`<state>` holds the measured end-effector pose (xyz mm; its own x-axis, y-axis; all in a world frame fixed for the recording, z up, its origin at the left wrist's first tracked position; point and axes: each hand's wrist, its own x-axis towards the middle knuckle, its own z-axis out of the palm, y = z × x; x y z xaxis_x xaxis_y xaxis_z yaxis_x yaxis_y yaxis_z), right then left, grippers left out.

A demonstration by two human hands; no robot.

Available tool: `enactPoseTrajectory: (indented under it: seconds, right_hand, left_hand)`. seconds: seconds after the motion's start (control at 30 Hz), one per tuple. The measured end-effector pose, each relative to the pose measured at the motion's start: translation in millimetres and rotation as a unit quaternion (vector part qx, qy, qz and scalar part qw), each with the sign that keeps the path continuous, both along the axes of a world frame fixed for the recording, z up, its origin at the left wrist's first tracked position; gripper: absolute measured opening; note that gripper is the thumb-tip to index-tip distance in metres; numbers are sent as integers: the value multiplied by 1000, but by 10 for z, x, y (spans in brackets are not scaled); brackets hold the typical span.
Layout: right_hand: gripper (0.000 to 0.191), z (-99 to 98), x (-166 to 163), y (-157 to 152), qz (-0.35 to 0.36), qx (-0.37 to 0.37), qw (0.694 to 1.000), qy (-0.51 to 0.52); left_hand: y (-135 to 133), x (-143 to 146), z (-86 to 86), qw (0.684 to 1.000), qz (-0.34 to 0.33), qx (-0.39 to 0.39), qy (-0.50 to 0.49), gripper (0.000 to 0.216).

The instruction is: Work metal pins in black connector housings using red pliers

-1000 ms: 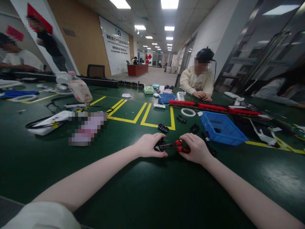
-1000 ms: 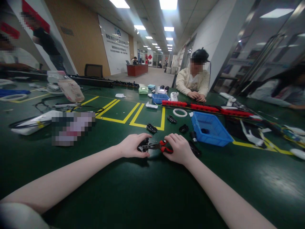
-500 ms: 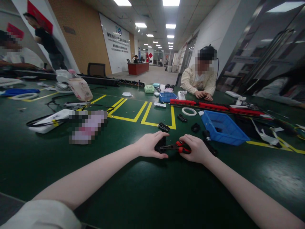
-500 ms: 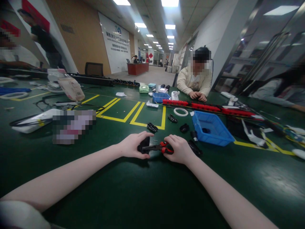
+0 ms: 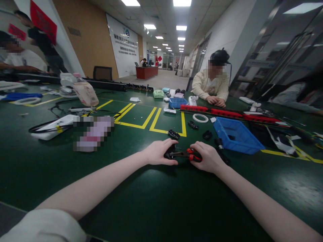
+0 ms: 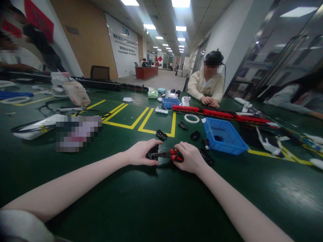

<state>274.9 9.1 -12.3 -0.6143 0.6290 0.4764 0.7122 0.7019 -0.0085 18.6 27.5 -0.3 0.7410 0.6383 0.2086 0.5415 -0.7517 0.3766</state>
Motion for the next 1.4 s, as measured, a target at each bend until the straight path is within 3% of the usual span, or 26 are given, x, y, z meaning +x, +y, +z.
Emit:
enactPoseTrajectory:
  seconds: [0.4,0.73,1.4]
  right_hand:
    - [26,21,-11,6,-12,-3,999,-36]
    - [24,11,-16,8,-11,36,999,-29]
    - [27,23,-17,29,5,36,998,-54]
  left_hand:
    - [-25,9,-4,1000,7,0,2,88]
    - [6,17,-10,1000,15,-23,-1,67]
    - [4,23,3,999,18,-36,3,64]
